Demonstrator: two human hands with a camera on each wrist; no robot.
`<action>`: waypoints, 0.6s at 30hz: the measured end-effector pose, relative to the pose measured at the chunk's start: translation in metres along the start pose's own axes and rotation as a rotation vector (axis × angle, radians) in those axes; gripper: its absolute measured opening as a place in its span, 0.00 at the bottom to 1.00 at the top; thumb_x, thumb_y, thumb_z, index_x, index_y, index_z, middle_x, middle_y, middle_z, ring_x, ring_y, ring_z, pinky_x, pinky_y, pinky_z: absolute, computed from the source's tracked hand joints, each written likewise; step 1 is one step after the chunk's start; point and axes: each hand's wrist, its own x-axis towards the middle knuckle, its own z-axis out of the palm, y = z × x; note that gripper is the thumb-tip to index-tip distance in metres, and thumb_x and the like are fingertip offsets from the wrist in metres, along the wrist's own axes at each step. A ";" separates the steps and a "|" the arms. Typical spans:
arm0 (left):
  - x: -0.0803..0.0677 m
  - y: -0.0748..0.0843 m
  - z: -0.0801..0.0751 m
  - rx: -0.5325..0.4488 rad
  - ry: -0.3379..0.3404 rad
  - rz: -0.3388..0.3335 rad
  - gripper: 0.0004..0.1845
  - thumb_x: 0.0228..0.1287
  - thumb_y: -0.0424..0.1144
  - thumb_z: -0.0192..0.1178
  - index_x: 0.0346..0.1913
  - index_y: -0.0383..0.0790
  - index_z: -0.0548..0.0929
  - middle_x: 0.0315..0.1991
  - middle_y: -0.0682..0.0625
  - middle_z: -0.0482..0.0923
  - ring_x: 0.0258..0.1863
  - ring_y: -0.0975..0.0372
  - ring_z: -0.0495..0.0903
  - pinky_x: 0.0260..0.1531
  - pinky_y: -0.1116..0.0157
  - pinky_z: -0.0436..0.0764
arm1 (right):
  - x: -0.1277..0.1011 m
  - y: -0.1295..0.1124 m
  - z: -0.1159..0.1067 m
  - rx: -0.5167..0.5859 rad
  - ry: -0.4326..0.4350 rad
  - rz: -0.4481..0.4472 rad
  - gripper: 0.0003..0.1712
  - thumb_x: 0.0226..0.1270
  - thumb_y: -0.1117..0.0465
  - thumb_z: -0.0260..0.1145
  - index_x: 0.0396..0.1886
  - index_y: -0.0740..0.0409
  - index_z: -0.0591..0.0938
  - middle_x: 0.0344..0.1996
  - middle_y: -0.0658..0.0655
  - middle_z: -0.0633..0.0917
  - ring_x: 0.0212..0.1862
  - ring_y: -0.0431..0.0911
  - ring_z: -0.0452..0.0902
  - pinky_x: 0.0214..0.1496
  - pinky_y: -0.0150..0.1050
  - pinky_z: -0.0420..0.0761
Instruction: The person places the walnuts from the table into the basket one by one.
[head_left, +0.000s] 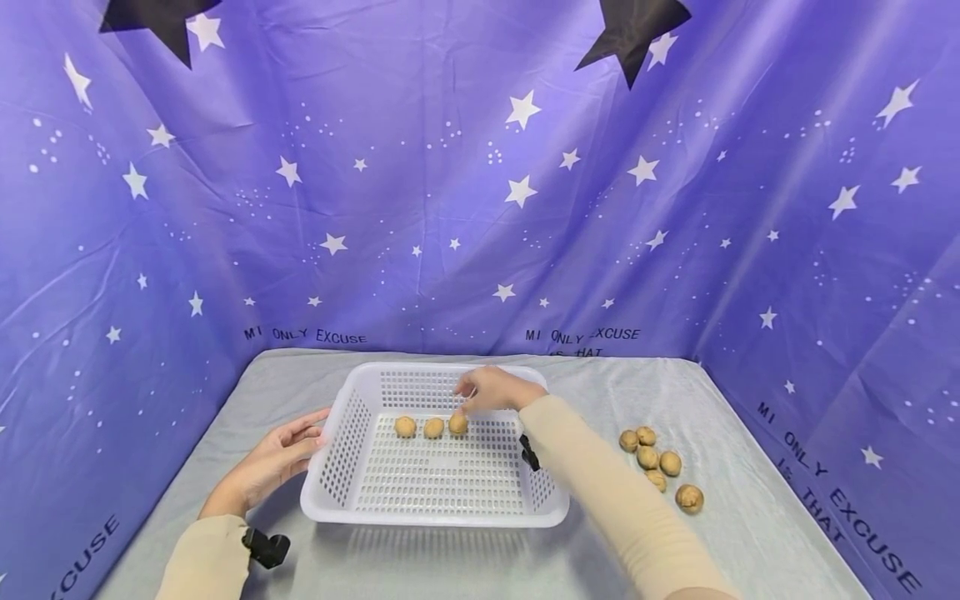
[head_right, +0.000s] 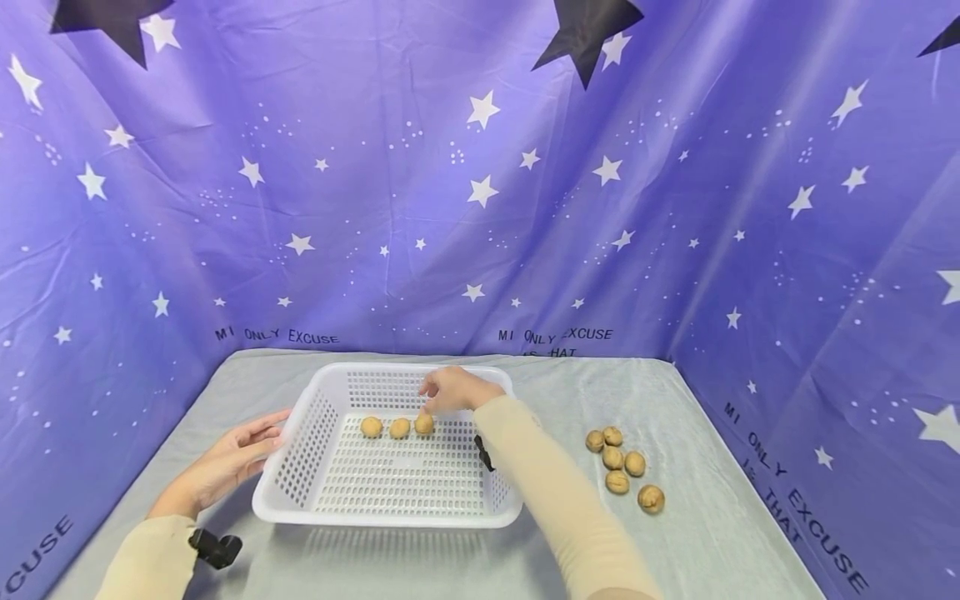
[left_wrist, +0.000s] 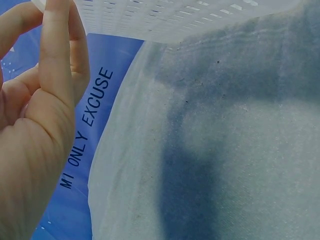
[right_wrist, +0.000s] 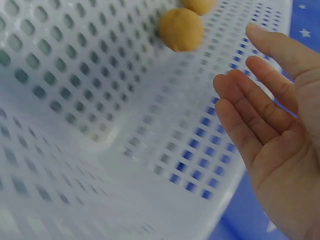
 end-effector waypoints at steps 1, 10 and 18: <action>0.000 0.000 0.000 -0.001 -0.001 0.002 0.34 0.76 0.31 0.53 0.78 0.28 0.52 0.59 0.39 0.74 0.53 0.58 0.80 0.53 0.59 0.82 | -0.001 -0.001 -0.004 -0.009 0.005 -0.013 0.23 0.64 0.58 0.73 0.57 0.60 0.83 0.52 0.57 0.85 0.53 0.47 0.79 0.58 0.43 0.79; 0.000 -0.001 0.000 -0.004 -0.001 0.013 0.34 0.76 0.30 0.53 0.77 0.27 0.51 0.57 0.40 0.75 0.53 0.58 0.80 0.52 0.59 0.82 | -0.028 0.000 -0.038 -0.036 0.073 -0.053 0.24 0.67 0.57 0.71 0.60 0.60 0.81 0.55 0.58 0.84 0.54 0.49 0.81 0.57 0.42 0.80; 0.000 0.001 0.000 -0.020 -0.010 0.007 0.34 0.76 0.30 0.53 0.77 0.27 0.50 0.57 0.41 0.76 0.53 0.59 0.80 0.52 0.59 0.82 | -0.066 0.033 -0.064 -0.049 0.163 -0.014 0.24 0.66 0.55 0.72 0.58 0.61 0.82 0.53 0.59 0.85 0.52 0.50 0.83 0.57 0.48 0.81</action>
